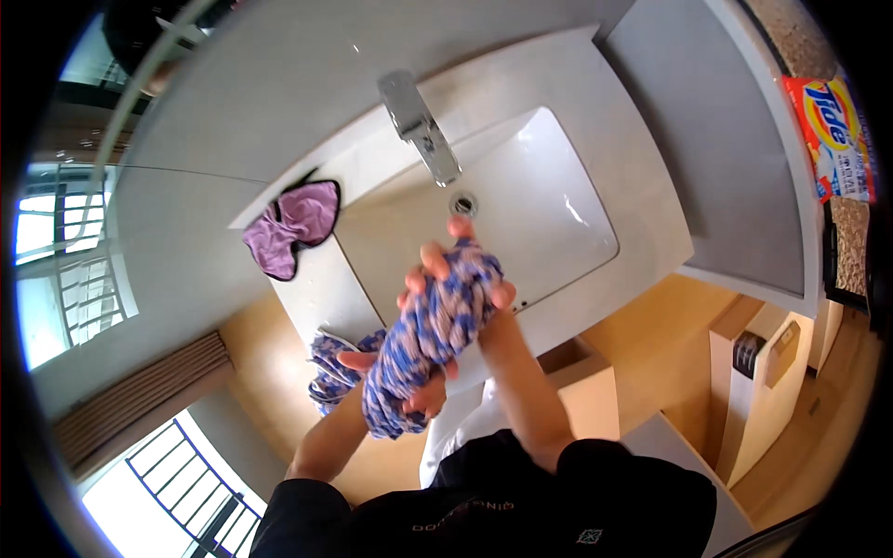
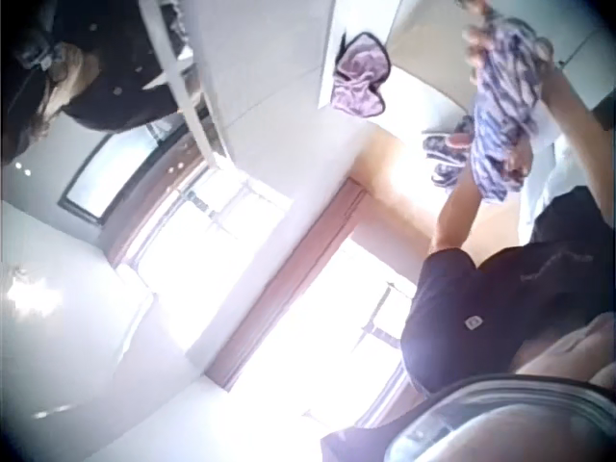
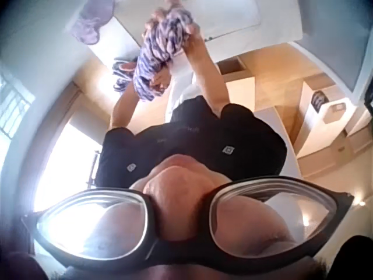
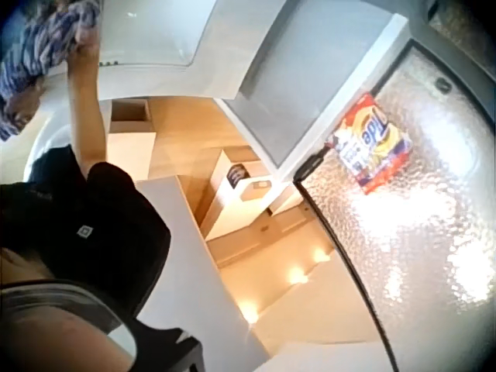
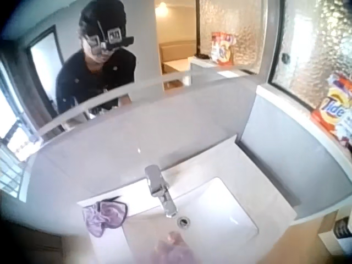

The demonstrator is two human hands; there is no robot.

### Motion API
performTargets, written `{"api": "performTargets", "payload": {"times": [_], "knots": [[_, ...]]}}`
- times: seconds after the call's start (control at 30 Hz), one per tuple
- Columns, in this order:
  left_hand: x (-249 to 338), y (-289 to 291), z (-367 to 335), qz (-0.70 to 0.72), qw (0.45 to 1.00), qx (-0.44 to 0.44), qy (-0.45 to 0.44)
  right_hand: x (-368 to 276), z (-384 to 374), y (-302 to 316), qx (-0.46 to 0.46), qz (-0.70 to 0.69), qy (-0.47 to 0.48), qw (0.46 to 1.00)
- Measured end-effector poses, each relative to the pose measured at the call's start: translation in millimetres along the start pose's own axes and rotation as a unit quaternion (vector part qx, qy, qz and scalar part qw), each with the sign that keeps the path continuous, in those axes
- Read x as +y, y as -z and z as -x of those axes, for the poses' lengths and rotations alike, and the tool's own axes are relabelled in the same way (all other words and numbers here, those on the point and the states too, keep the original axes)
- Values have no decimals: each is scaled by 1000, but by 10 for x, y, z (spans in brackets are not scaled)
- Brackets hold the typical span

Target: The person rinses a purple cloth and a patterned towel under a sink faucet, flattening the cloth on the counter and wringing out the towel repeatedly.

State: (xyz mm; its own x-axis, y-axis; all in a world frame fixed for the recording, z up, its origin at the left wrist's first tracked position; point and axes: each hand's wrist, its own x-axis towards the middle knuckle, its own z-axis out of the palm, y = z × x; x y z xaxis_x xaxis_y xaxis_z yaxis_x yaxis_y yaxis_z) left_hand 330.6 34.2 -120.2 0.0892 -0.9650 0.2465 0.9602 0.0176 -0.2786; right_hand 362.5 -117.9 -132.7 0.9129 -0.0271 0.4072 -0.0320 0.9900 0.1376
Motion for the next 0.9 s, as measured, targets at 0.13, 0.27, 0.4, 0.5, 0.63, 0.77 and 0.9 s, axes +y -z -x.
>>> {"api": "performTargets", "payload": {"times": [0.13,0.27,0.4,0.5,0.63,0.77,0.9], "knots": [[96,-168,-58,-63,980,188,-1,-673,313,-345,403,206,-112,885],[186,-157,-154,-327,845,370,204,-793,244,-529,437,363,-235,789],[-49,-8,-420,-464,702,526,126,-702,109,-259,357,552,-319,683],[36,304,-429,-504,613,607,38,-474,12,164,247,794,-240,502],[126,679,-268,-499,518,691,-70,-158,-137,487,294,807,-327,394],[246,753,-159,-502,508,697,-70,7,-171,588,338,807,-340,345],[235,758,-232,-516,506,687,-81,-51,-163,534,360,807,-339,321]]}}
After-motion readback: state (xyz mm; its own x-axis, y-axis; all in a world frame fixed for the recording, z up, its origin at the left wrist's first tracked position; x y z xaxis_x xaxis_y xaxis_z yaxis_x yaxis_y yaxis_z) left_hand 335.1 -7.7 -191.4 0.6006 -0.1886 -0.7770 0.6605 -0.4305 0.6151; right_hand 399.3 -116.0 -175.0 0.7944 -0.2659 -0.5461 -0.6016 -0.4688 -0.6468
